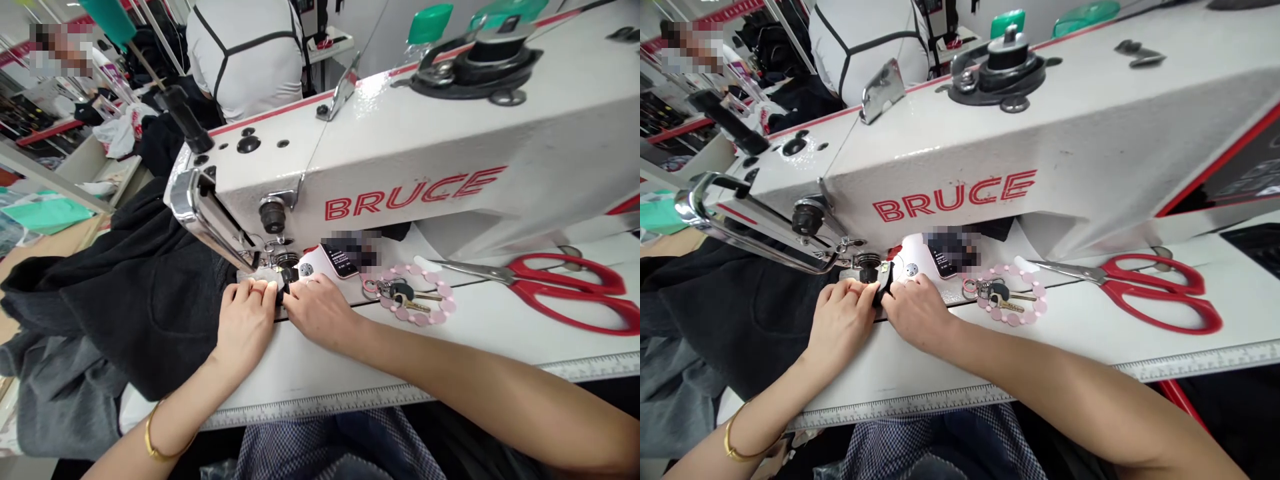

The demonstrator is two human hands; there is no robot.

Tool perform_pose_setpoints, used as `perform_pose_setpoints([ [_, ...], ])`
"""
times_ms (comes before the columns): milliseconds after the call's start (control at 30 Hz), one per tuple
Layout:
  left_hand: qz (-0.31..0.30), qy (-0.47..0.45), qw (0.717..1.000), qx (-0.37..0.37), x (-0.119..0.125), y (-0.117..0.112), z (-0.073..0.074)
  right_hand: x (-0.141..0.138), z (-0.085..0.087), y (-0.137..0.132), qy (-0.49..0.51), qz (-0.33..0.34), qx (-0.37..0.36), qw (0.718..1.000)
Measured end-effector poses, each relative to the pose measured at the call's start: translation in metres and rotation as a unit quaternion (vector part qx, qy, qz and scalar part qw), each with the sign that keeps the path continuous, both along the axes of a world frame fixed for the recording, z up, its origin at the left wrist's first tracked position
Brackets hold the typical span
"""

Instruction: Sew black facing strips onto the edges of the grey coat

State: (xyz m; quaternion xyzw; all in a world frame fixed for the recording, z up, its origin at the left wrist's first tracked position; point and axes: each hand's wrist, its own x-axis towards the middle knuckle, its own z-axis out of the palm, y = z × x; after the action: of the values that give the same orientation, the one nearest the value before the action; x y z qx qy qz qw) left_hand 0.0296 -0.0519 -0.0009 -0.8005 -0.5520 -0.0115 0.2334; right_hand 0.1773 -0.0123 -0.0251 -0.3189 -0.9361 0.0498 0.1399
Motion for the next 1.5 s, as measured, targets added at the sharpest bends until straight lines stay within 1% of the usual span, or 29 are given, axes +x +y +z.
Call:
perform_pose_setpoints([
  [67, -0.026, 0.015, 1.0, -0.006, -0.003, -0.001, -0.001, 0.0, -0.002, -0.005, 0.001, -0.01, 0.004, 1.0],
  [167, -0.053, 0.027, 0.998, -0.017, -0.004, 0.006, 0.0, -0.001, -0.005, -0.008, -0.002, -0.008, 0.016, 1.0],
  [233, -0.05, 0.027, 0.998, -0.036, -0.003, 0.014, 0.002, -0.002, -0.007, -0.008, -0.009, -0.003, 0.016, 1.0],
  [367, -0.017, 0.015, 0.994, -0.108, 0.0, 0.029, 0.009, -0.004, -0.006, -0.005, -0.018, 0.001, 0.006, 1.0],
  [400, -0.009, 0.006, 0.994, -0.112, 0.001, 0.031, 0.01, -0.004, -0.006, -0.005, -0.02, 0.002, 0.006, 1.0],
  [500, 0.011, -0.031, 0.995, -0.089, 0.002, 0.033, 0.011, -0.004, -0.004, -0.005, -0.03, 0.013, 0.001, 0.999],
  [600, 0.004, -0.034, 0.993, -0.117, 0.003, 0.03, 0.009, -0.003, -0.001, -0.003, -0.045, 0.028, -0.015, 0.998],
  [667, -0.021, -0.026, 0.991, -0.128, 0.003, 0.026, 0.008, -0.002, 0.0, -0.002, -0.045, 0.027, -0.028, 0.998],
  [800, -0.091, -0.031, 0.993, -0.07, -0.003, 0.017, 0.003, 0.0, 0.001, -0.003, -0.021, 0.011, -0.038, 0.999],
  [900, -0.126, -0.046, 0.99, -0.033, -0.008, 0.011, -0.002, 0.002, 0.002, -0.004, -0.009, 0.006, -0.038, 0.999],
  [967, -0.143, -0.064, 0.987, -0.023, -0.011, 0.009, -0.005, 0.002, 0.002, -0.005, -0.005, 0.006, -0.039, 0.999],
  [1100, -0.148, -0.099, 0.983, -0.035, -0.015, 0.011, -0.011, 0.002, 0.001, -0.004, -0.013, 0.015, -0.038, 0.999],
  [1200, -0.151, -0.115, 0.981, -0.028, -0.016, 0.014, -0.013, 0.002, 0.002, -0.003, -0.025, 0.011, -0.05, 0.998],
  [1367, -0.144, -0.114, 0.982, -0.044, -0.015, 0.018, -0.008, 0.0, 0.007, 0.001, -0.041, -0.006, -0.079, 0.996],
  [1500, -0.131, -0.085, 0.987, -0.049, -0.016, 0.025, -0.006, -0.003, 0.01, 0.006, -0.031, -0.014, -0.075, 0.997],
])
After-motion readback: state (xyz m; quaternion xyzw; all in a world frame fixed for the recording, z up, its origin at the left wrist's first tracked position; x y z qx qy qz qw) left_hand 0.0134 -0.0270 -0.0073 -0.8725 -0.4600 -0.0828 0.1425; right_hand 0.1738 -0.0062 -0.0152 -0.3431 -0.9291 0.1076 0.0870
